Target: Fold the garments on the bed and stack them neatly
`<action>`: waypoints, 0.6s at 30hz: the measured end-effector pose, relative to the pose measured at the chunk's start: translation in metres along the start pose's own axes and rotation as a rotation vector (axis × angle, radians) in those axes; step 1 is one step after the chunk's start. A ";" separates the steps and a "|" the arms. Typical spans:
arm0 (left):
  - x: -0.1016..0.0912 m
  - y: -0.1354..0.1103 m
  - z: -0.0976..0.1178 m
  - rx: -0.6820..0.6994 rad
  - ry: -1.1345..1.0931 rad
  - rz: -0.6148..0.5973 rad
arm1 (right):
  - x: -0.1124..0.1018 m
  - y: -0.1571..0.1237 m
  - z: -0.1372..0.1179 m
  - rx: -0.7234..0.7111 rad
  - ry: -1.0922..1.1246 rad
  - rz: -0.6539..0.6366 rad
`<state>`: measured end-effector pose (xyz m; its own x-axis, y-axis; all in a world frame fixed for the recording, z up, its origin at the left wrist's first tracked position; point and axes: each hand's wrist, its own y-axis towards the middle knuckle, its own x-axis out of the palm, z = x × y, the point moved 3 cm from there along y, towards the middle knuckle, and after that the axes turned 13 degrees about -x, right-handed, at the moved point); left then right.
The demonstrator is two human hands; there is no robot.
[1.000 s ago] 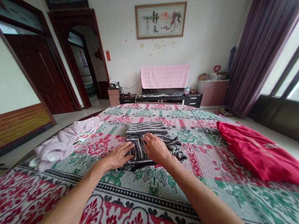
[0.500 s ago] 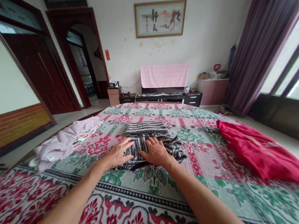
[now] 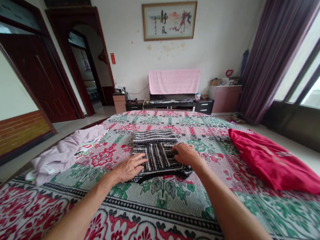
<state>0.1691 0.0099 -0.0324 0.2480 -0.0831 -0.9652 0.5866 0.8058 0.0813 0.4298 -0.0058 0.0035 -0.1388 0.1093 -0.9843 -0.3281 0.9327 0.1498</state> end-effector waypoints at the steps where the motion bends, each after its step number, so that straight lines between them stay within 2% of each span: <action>1: 0.000 0.000 0.000 -0.001 -0.003 0.007 | 0.001 0.001 0.003 0.032 0.009 0.027; 5: 0.002 0.000 -0.001 0.011 -0.004 0.036 | -0.009 0.004 0.015 0.239 0.089 0.254; 9: 0.003 0.001 -0.002 0.017 -0.013 0.033 | -0.017 0.005 0.025 0.396 0.398 0.453; 12: 0.003 0.001 -0.002 0.031 -0.031 0.037 | -0.011 0.008 0.020 0.375 0.677 0.543; 18: 0.005 0.003 -0.002 0.061 -0.050 0.066 | 0.006 0.023 -0.018 0.225 1.023 0.557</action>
<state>0.1701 0.0133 -0.0372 0.3254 -0.0614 -0.9436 0.6133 0.7732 0.1611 0.4047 0.0101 0.0025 -0.9262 0.2895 -0.2414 0.1718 0.8942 0.4134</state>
